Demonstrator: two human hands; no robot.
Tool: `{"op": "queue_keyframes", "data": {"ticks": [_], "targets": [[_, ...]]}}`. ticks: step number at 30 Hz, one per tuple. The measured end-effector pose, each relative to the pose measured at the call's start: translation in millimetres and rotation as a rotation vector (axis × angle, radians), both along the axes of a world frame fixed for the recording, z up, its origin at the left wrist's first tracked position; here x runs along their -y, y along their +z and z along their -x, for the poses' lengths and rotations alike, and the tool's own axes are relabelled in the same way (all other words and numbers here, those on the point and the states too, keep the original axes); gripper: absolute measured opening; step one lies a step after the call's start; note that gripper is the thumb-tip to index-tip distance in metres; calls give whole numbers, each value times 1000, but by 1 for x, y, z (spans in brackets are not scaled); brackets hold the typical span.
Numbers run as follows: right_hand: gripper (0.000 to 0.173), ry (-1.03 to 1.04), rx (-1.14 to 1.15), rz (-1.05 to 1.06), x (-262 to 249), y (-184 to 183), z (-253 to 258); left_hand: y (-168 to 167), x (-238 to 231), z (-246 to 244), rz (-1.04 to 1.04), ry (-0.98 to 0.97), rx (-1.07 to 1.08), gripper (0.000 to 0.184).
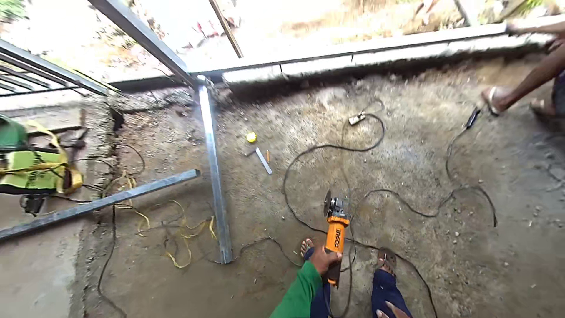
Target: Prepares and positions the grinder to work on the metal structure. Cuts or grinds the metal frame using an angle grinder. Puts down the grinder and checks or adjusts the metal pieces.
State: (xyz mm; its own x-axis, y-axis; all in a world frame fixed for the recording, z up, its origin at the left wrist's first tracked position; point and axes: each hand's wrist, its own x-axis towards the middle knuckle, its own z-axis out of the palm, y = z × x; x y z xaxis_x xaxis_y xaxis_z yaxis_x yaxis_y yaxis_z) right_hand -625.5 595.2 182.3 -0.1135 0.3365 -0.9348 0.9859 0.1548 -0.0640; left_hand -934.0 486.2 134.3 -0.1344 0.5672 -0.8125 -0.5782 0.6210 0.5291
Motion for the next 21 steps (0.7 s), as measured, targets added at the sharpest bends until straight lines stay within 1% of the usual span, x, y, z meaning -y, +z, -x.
{"op": "queue_keyframes", "data": {"ticks": [2,3,4,5,6,7,8,9,10,11,12,14,15,16,17,19,20,21], "targets": [[67,-256,-339,74,8,40,62,64,27,8,-221,219,138,64],[63,-416,-489,135,10,62,98,89,38,15,-336,283,192,67],[64,-552,-617,214,9,84,136,112,46,24,-443,318,222,67],[66,-607,-735,289,6,107,171,135,52,35,-533,328,226,63],[70,-593,-823,351,2,128,202,158,56,47,-614,331,238,57],[72,-521,-885,393,-3,147,229,179,58,59,-689,333,264,52],[69,-389,-919,397,-8,165,252,195,58,71,-754,329,277,50],[63,-221,-920,356,-14,182,274,207,57,83,-807,322,281,49],[60,-53,-887,312,-19,195,289,216,57,95,-852,309,264,49],[58,72,-835,286,-24,204,300,224,58,105,-880,290,227,49],[58,169,-782,257,-29,212,309,230,59,114,-887,275,181,50],[62,332,-704,189,-37,226,325,243,61,129,-876,271,127,51],[64,359,-734,179,-41,233,331,248,62,137,-875,269,110,50],[64,334,-831,203,-43,239,336,253,62,144,-877,257,90,48],[68,264,-965,273,-45,241,341,257,61,151,-883,239,84,47],[86,68,-1209,501,-47,244,358,262,52,166,-922,203,121,48],[89,-9,-1274,627,-49,243,368,265,45,174,-942,185,154,49],[86,-62,-1314,733,-51,241,380,268,36,183,-962,159,160,49]]}}
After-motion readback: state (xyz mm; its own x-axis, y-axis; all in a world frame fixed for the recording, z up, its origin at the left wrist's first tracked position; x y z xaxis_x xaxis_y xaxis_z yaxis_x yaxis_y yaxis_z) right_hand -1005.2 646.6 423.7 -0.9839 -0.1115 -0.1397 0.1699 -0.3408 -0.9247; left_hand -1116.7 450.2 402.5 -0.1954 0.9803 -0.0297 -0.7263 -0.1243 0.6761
